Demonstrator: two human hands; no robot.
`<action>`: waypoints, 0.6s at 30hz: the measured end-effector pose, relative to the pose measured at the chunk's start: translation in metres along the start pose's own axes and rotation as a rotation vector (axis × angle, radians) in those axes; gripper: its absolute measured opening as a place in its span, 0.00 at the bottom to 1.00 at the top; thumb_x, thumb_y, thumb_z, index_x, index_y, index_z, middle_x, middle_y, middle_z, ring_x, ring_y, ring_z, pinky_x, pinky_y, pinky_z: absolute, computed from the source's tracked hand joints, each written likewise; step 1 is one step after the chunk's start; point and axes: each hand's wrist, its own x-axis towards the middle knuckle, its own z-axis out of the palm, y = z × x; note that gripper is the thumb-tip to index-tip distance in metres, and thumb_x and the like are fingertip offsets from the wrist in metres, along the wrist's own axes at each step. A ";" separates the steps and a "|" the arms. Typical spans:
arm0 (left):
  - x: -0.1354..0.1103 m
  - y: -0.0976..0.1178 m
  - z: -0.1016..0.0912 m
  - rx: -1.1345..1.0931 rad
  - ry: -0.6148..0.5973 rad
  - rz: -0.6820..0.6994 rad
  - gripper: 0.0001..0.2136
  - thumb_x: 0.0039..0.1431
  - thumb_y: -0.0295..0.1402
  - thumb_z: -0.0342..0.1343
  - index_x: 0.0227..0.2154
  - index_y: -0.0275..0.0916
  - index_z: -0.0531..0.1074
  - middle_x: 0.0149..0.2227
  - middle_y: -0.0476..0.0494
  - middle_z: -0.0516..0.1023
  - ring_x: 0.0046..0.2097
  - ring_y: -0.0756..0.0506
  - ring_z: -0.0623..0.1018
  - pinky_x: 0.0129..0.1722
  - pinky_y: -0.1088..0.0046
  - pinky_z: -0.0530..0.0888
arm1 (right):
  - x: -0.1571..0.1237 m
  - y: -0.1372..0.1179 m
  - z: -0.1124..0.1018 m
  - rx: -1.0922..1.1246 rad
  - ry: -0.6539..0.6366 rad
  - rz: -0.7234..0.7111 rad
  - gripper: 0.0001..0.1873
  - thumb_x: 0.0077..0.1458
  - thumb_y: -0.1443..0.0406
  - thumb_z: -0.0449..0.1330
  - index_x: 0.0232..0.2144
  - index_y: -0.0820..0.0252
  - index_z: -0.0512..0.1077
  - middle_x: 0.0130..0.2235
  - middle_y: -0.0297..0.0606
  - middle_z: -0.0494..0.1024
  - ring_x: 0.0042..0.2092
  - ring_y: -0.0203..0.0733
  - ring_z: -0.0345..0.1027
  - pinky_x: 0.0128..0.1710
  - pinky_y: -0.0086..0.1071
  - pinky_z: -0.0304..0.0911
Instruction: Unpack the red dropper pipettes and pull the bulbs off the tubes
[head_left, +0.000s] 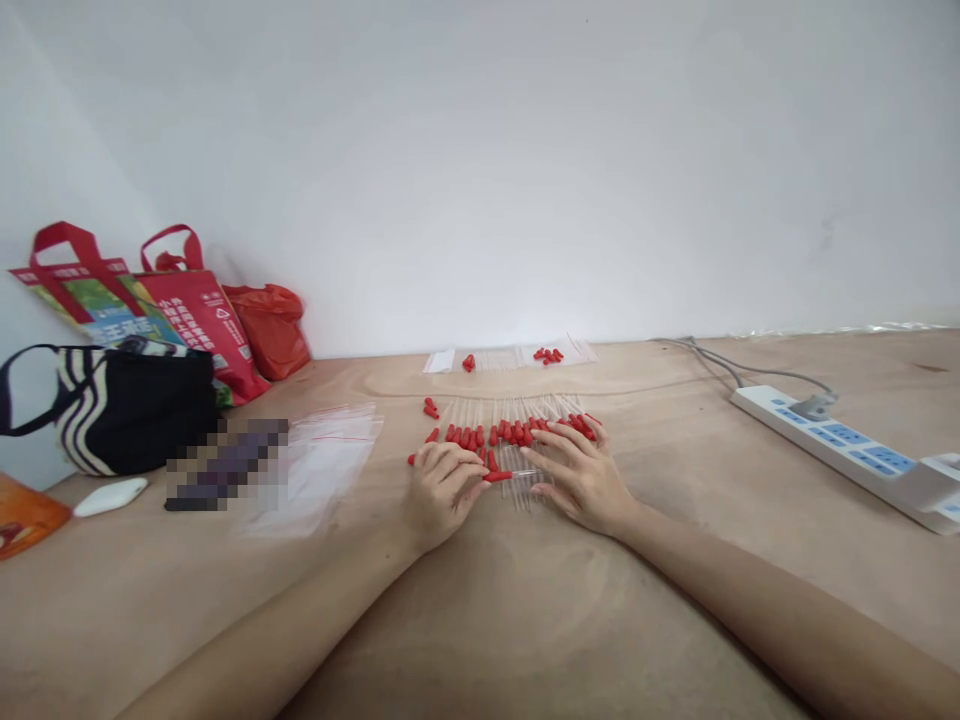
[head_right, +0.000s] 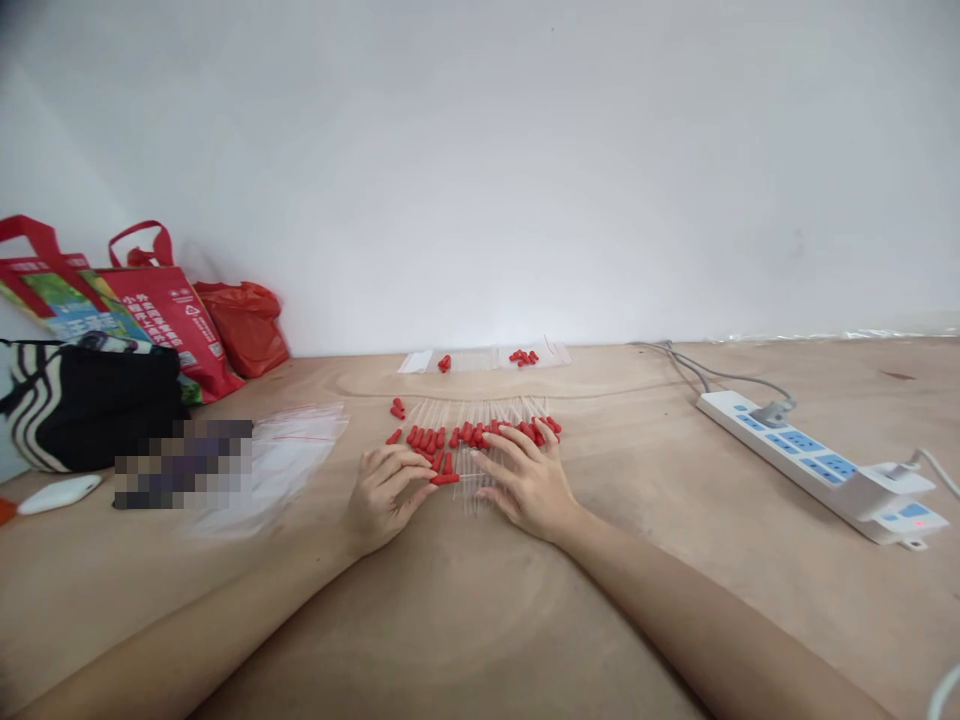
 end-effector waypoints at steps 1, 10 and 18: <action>0.001 0.001 0.001 -0.008 0.006 0.013 0.02 0.52 0.30 0.55 0.29 0.41 0.71 0.31 0.49 0.76 0.37 0.47 0.70 0.39 0.67 0.62 | 0.000 0.000 0.001 0.021 0.003 -0.006 0.15 0.53 0.56 0.53 0.43 0.49 0.69 0.48 0.36 0.70 0.51 0.44 0.57 0.54 0.48 0.38; 0.007 0.000 0.015 -0.065 -0.083 0.062 0.11 0.53 0.36 0.54 0.39 0.40 0.70 0.40 0.46 0.76 0.44 0.45 0.70 0.47 0.63 0.62 | 0.002 -0.004 0.004 0.107 0.081 -0.004 0.08 0.54 0.62 0.54 0.32 0.54 0.73 0.22 0.30 0.72 0.34 0.35 0.61 0.50 0.43 0.42; 0.006 0.004 0.017 -0.104 -0.114 0.081 0.07 0.58 0.32 0.49 0.27 0.40 0.70 0.30 0.52 0.77 0.40 0.49 0.74 0.52 0.62 0.57 | 0.001 -0.009 0.001 0.097 0.104 -0.085 0.09 0.55 0.65 0.51 0.29 0.55 0.72 0.18 0.28 0.69 0.30 0.33 0.59 0.49 0.41 0.41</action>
